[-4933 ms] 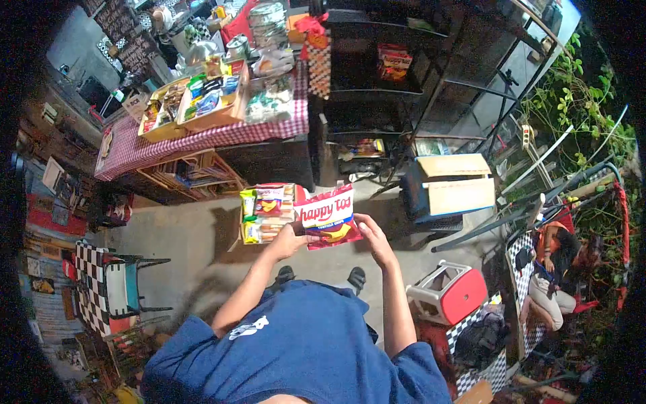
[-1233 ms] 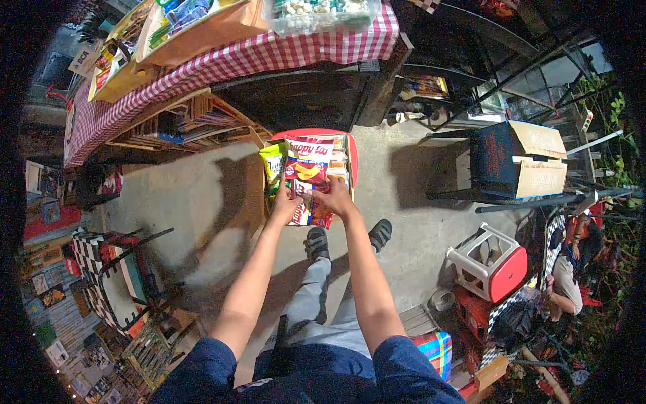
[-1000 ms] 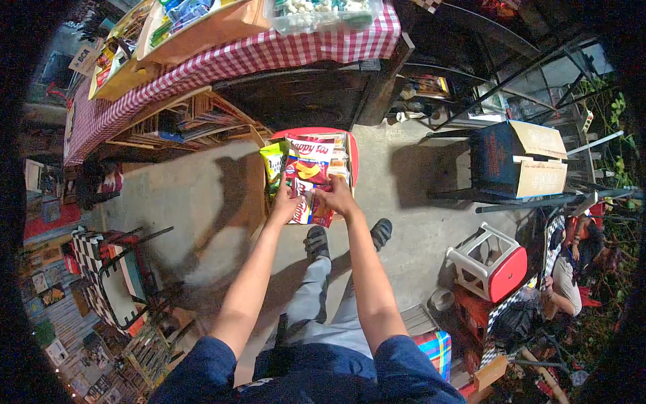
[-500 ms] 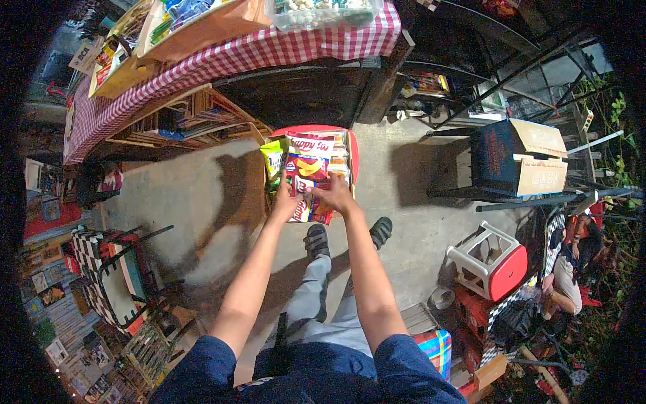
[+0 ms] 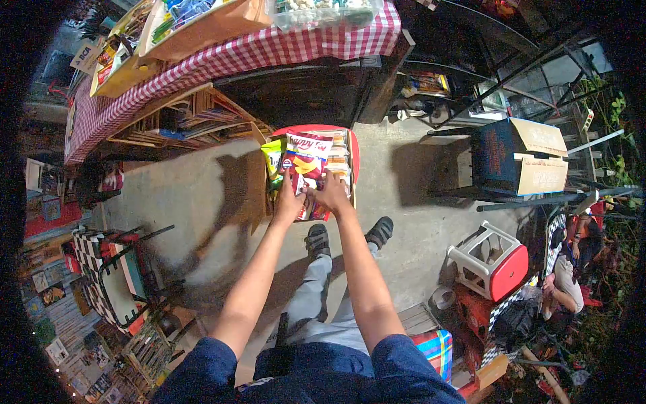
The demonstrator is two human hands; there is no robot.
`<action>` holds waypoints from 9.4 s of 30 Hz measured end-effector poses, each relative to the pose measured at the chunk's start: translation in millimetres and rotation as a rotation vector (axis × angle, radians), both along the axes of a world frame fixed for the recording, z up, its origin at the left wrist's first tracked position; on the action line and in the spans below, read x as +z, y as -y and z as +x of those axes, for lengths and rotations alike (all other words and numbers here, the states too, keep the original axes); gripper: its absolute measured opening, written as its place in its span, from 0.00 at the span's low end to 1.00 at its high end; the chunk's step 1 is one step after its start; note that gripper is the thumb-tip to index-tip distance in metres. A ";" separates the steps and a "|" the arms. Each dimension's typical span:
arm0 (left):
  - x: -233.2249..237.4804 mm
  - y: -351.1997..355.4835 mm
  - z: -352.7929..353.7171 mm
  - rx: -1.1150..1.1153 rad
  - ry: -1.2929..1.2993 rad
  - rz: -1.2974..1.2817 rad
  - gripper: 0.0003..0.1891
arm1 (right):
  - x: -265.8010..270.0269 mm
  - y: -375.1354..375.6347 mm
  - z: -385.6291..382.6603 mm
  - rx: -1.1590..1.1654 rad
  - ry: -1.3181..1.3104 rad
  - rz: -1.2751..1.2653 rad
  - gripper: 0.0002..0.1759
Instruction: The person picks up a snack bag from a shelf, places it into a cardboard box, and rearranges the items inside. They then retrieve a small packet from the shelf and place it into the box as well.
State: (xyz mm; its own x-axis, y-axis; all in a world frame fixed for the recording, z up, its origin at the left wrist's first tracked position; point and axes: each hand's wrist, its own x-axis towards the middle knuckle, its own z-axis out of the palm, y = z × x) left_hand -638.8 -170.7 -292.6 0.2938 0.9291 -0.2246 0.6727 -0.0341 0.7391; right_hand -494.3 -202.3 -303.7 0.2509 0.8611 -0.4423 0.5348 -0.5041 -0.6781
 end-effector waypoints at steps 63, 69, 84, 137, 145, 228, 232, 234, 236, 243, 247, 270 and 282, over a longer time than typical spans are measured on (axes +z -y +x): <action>8.2 -72.5 -7.5 -0.415 -0.320 0.340 0.39 | 6.4 -43.6 68.5 0.355 0.357 0.380 0.50; 13.4 -78.2 -11.4 -0.428 -0.316 0.314 0.38 | 31.7 -58.2 67.3 0.287 0.279 0.168 0.56; -5.9 -76.7 -19.3 -0.497 -0.301 0.322 0.38 | 5.2 -38.2 52.2 0.286 0.257 0.462 0.38; 51.5 110.9 -77.1 -0.348 -0.141 0.125 0.27 | 46.6 211.5 42.7 0.194 0.141 -0.399 0.37; 28.3 187.8 -75.5 -0.438 -0.183 -0.353 0.08 | 73.0 309.0 29.8 0.206 0.092 -0.498 0.34; 205.9 -116.7 432.3 -0.388 0.220 0.034 0.16 | 202.3 -2.2 538.6 0.021 0.227 0.385 0.32; 277.3 -142.0 486.2 -0.379 0.369 0.336 0.06 | 298.9 -63.8 565.8 0.013 0.241 0.559 0.34; 298.4 -152.4 511.0 -0.298 0.389 0.316 0.06 | 315.1 -89.7 582.1 0.011 0.220 0.669 0.34; 304.5 -164.9 533.2 -0.253 0.370 0.422 0.06 | 329.3 -111.1 594.5 0.015 0.242 0.703 0.35; 277.4 -191.4 584.4 -0.182 0.130 0.623 0.06 | 327.5 -167.5 625.7 0.010 0.227 0.364 0.37; 261.3 -183.0 593.2 -0.166 -0.241 0.846 0.09 | 295.0 -195.6 643.1 0.059 0.270 0.307 0.32; 264.9 -187.0 597.3 -0.157 -0.280 0.881 0.07 | 237.8 -267.1 640.5 -0.169 0.230 0.381 0.29; 262.8 -187.2 594.4 -0.168 -0.265 0.949 0.08 | 280.4 -213.9 627.7 -0.152 -0.023 0.444 0.21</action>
State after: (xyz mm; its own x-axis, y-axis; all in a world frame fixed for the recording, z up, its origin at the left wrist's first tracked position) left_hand -44.3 16.6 -29.8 0.4859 0.7088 0.5114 0.7442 -0.6423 0.1832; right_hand 133.3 11.7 -23.3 0.3833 0.9224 -0.0466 0.4596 -0.2343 -0.8566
